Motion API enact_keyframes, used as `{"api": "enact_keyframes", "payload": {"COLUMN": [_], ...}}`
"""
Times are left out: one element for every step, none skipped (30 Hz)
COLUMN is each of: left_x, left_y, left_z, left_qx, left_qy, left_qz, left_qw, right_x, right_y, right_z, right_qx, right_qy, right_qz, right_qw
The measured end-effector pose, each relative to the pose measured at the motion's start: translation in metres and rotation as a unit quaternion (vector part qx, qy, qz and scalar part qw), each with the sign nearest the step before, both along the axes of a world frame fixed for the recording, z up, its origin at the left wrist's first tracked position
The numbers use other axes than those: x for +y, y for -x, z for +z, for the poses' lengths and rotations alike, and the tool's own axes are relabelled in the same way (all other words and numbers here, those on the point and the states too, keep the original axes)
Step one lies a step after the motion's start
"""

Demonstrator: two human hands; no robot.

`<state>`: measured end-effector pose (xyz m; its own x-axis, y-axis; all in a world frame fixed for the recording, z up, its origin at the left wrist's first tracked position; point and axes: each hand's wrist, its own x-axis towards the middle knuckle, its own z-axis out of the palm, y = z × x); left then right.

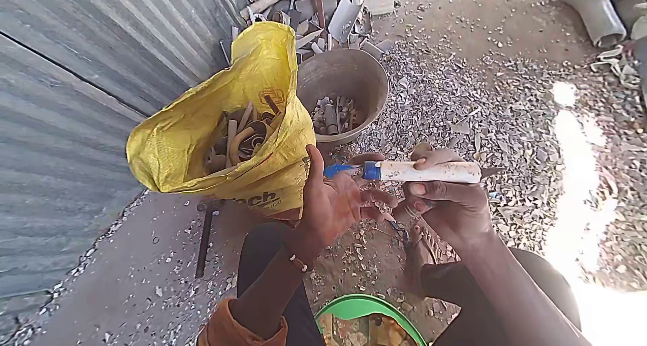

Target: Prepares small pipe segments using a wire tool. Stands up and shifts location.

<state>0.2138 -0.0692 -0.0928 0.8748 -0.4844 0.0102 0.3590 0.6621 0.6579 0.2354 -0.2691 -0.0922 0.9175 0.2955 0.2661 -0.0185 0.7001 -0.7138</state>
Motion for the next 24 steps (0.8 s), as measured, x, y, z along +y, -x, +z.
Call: {"api": "enact_keyframes", "payload": {"left_x": [0.002, 0.006, 0.008, 0.009, 0.006, 0.001, -0.003, -0.005, -0.005, -0.004, -0.003, -0.003, -0.004, -0.005, -0.006, -0.008, -0.010, -0.012, -0.012, -0.011, -0.010, -0.010, -0.009, -0.009], "left_y": [-0.001, -0.002, -0.002, -0.001, 0.001, 0.002, 0.002, 0.002, 0.001, 0.001, 0.000, -0.001, -0.001, -0.001, -0.001, -0.001, -0.001, -0.001, -0.002, -0.003, -0.003, -0.004, -0.004, -0.003], "left_z": [-0.002, -0.005, -0.006, -0.004, 0.001, 0.004, 0.006, 0.004, 0.000, -0.004, -0.006, -0.008, -0.009, -0.010, -0.011, -0.013, -0.014, -0.016, -0.018, -0.019, -0.019, -0.018, -0.018, -0.017], "left_qx": [-0.022, -0.052, -0.071, -0.058, -0.024, 0.004, 0.012, -0.009, -0.053, -0.107, -0.165, -0.226, -0.285, -0.334, -0.368, -0.387, -0.397, -0.408, -0.421, -0.438, -0.454, -0.467, -0.477, -0.485], "left_qy": [0.000, -0.002, -0.018, -0.049, -0.086, -0.124, -0.159, -0.195, -0.233, -0.273, -0.307, -0.338, -0.362, -0.377, -0.386, -0.389, -0.388, -0.383, -0.382, -0.384, -0.385, -0.387, -0.391, -0.397], "left_qz": [0.002, 0.003, 0.014, 0.046, 0.093, 0.136, 0.179, 0.219, 0.254, 0.285, 0.311, 0.334, 0.350, 0.358, 0.361, 0.362, 0.359, 0.355, 0.352, 0.352, 0.355, 0.361, 0.365, 0.368], "left_qw": [1.000, 0.999, 0.997, 0.996, 0.992, 0.983, 0.971, 0.956, 0.937, 0.913, 0.884, 0.850, 0.815, 0.786, 0.765, 0.754, 0.750, 0.749, 0.743, 0.733, 0.721, 0.709, 0.697, 0.687], "right_x": [-0.001, -0.003, -0.004, -0.003, -0.002, 0.000, 0.001, 0.004, 0.006, 0.009, 0.012, 0.015, 0.018, 0.022, 0.025, 0.027, 0.029, 0.030, 0.030, 0.030, 0.030, 0.029, 0.029, 0.029], "right_y": [-0.001, -0.002, -0.002, -0.002, -0.002, -0.002, -0.001, 0.000, 0.001, 0.002, 0.002, 0.002, 0.002, 0.001, 0.001, 0.000, 0.000, -0.001, -0.002, -0.003, -0.003, -0.003, -0.003, -0.002], "right_z": [0.000, 0.000, 0.000, 0.000, -0.001, -0.001, -0.002, -0.002, -0.002, -0.002, -0.001, 0.000, 0.002, 0.003, 0.003, 0.004, 0.006, 0.008, 0.010, 0.012, 0.013, 0.013, 0.013, 0.014], "right_qx": [-0.005, -0.010, -0.012, -0.008, -0.001, 0.011, 0.032, 0.063, 0.101, 0.144, 0.186, 0.220, 0.252, 0.283, 0.308, 0.325, 0.341, 0.353, 0.363, 0.369, 0.367, 0.361, 0.357, 0.354], "right_qy": [0.003, 0.011, 0.018, 0.021, 0.020, 0.018, 0.014, 0.012, 0.011, 0.007, 0.007, 0.012, 0.015, 0.013, 0.014, 0.018, 0.025, 0.038, 0.053, 0.068, 0.084, 0.097, 0.106, 0.110], "right_qz": [-0.004, -0.007, -0.009, -0.012, -0.015, -0.017, -0.021, -0.024, -0.026, -0.030, -0.038, -0.047, -0.051, -0.052, -0.051, -0.050, -0.053, -0.058, -0.062, -0.064, -0.060, -0.049, -0.038, -0.030], "right_qw": [1.000, 1.000, 1.000, 1.000, 1.000, 1.000, 0.999, 0.998, 0.994, 0.989, 0.982, 0.974, 0.966, 0.958, 0.950, 0.944, 0.938, 0.933, 0.928, 0.925, 0.925, 0.926, 0.927, 0.928]}}
